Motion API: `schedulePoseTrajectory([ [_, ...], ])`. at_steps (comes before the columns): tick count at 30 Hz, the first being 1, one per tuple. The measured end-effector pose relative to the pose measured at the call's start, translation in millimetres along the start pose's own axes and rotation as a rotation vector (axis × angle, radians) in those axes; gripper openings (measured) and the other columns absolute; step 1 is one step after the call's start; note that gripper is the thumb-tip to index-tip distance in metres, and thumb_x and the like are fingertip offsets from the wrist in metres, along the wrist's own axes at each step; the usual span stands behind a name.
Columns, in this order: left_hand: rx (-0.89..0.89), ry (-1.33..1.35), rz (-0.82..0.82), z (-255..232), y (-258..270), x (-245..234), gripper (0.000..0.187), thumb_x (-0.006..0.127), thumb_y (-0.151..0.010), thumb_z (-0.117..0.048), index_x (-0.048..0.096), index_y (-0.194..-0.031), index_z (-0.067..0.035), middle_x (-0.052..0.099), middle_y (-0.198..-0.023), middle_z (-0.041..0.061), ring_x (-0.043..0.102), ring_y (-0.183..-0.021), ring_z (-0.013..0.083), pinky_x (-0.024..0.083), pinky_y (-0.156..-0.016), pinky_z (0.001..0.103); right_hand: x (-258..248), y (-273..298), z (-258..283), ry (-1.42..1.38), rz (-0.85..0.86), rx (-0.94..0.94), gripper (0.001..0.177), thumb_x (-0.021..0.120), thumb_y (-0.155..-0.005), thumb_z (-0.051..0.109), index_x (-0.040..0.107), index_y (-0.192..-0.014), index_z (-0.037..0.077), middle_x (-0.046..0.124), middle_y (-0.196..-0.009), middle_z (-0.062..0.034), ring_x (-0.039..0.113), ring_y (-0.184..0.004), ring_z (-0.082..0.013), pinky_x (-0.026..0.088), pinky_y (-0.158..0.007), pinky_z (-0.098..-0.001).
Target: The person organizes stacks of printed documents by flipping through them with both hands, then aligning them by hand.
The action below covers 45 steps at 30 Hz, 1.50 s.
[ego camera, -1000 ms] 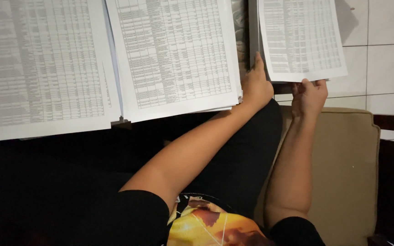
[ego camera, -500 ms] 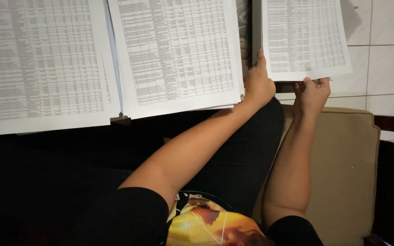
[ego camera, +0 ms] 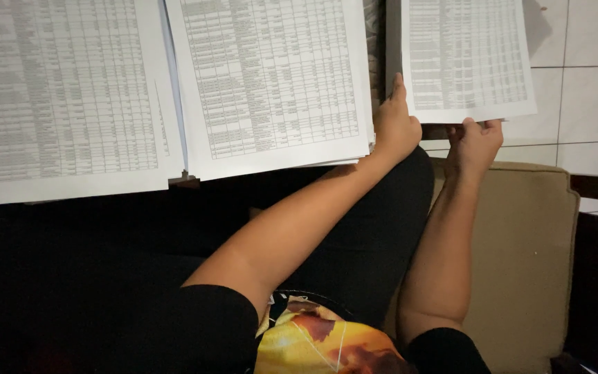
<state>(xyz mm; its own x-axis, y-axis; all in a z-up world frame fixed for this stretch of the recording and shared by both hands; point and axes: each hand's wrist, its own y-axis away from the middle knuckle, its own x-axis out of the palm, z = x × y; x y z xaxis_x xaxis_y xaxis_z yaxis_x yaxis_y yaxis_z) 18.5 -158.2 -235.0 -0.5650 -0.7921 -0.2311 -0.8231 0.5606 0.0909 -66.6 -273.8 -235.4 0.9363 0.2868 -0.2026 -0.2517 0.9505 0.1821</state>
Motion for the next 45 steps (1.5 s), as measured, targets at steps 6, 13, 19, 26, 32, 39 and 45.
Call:
schedulePoseTrajectory([
  [6,0.001,0.02,-0.023,-10,1,-7,0.078,0.044,-0.082,0.012,0.021,-0.156,0.017,0.043,-0.148,0.045,0.051,-0.135,0.0536,0.044,-0.113,0.062,-5,-12,-17,-0.081,-0.018,0.02,0.033,0.062,-0.085,0.002,0.062,-0.118,0.005,0.056,-0.084,-0.0031,0.065,-0.076,-0.0132,0.068,-0.071,-0.0324],
  [13,0.033,0.013,-0.029,11,-6,9,0.077,0.045,-0.083,0.01,0.021,-0.156,0.017,0.043,-0.148,0.045,0.051,-0.135,0.0536,0.044,-0.114,0.063,-6,6,14,-0.21,0.023,0.094,0.013,0.061,-0.091,0.007,0.061,-0.104,0.008,0.057,-0.074,-0.0019,0.067,-0.066,-0.0133,0.067,-0.066,-0.0309],
  [19,-0.047,-0.11,-0.06,44,-21,37,0.086,0.048,-0.083,-0.007,0.018,-0.163,-0.003,0.051,-0.153,0.026,0.061,-0.116,0.0413,0.053,-0.093,0.045,-50,-11,30,0.188,-0.147,0.042,0.055,0.03,-0.103,0.054,0.063,-0.083,0.015,0.06,-0.061,0.0035,0.056,-0.048,-0.0103,0.045,-0.047,-0.0232],
  [26,-0.069,-0.109,0.067,20,-17,19,0.088,0.049,-0.081,-0.012,0.016,-0.161,0.003,0.035,-0.164,0.025,0.056,-0.131,0.0404,0.053,-0.096,0.044,-51,-59,27,0.497,0.067,-0.185,0.026,0.044,-0.106,0.037,0.059,-0.105,0.016,0.061,-0.105,0.0038,0.055,-0.098,-0.0132,0.046,-0.083,-0.0303],
  [32,-0.127,-0.105,0.086,4,-12,7,0.093,0.051,-0.077,-0.017,0.016,-0.162,0.0,0.047,-0.155,0.026,0.066,-0.108,0.0394,0.056,-0.082,0.045,-43,-60,14,0.491,0.047,-0.119,0.02,0.045,-0.1,0.028,0.059,-0.095,0.016,0.054,-0.086,0.0088,0.051,-0.085,-0.0088,0.046,-0.079,-0.0249],
  [39,0.19,-0.286,0.049,53,-8,42,0.087,0.051,-0.084,-0.017,0.016,-0.16,0.006,0.027,-0.166,0.028,0.029,-0.154,0.0438,0.029,-0.124,0.054,-46,-25,20,0.453,-0.021,-0.349,0.047,0.047,-0.11,0.024,0.038,-0.152,0.003,0.041,-0.158,-0.0173,0.039,-0.147,-0.0313,0.033,-0.119,-0.0456],
  [45,0.606,-0.478,0.354,26,92,-74,0.066,0.052,-0.098,-0.033,0.04,-0.157,-0.004,0.042,-0.161,0.022,0.04,-0.151,0.0385,0.026,-0.129,0.052,1,146,55,0.312,0.291,-0.809,0.034,0.058,-0.107,-0.001,0.055,-0.14,-0.005,0.055,-0.143,-0.0252,0.05,-0.136,-0.0442,0.042,-0.113,-0.0513],
])
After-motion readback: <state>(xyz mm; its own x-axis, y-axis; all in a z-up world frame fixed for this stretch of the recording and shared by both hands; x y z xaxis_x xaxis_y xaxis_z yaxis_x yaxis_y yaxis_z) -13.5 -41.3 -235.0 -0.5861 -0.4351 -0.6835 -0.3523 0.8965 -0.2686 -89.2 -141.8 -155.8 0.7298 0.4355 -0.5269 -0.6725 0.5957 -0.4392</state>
